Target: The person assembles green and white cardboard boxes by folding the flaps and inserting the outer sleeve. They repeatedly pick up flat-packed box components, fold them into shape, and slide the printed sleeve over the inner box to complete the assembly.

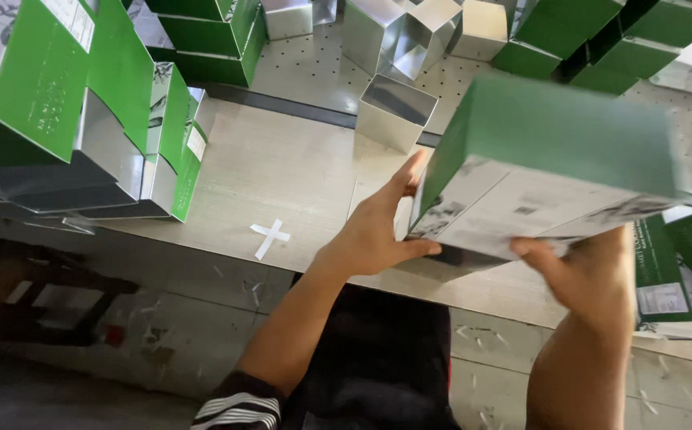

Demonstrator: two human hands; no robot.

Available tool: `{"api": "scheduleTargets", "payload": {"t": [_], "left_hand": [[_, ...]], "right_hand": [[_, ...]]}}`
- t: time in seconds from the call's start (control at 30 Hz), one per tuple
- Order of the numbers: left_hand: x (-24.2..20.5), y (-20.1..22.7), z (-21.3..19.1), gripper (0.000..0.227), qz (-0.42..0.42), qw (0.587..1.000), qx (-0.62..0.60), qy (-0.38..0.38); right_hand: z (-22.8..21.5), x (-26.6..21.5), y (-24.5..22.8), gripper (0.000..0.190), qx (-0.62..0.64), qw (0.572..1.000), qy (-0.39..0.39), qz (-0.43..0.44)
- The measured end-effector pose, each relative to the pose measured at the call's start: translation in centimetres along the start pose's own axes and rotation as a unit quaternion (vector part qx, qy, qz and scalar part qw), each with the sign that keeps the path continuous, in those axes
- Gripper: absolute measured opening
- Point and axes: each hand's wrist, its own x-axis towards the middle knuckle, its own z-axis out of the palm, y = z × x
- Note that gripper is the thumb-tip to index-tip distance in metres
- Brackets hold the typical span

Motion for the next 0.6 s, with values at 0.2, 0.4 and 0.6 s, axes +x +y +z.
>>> {"api": "scheduleTargets", "payload": {"t": [0.2,0.4,0.6], "left_hand": [[-2.6,-4.8,2.0,0.124,-0.092,0.995,0.022,-0.013],[-3.8,-8.4,3.2,0.121,-0.082,0.997,0.008,0.005],[-3.6,-9.1,4.0,0.123,-0.055,0.997,-0.062,0.006]], "right_hand": [[6.0,-6.6,6.1,0.066,0.054,0.993,-0.033,0.104],[8.3,-7.9,5.5,0.078,0.155,0.965,-0.008,0.212],[9.1,-4.4,1.7,0.039,0.014,0.918,-0.179,0.354]]}}
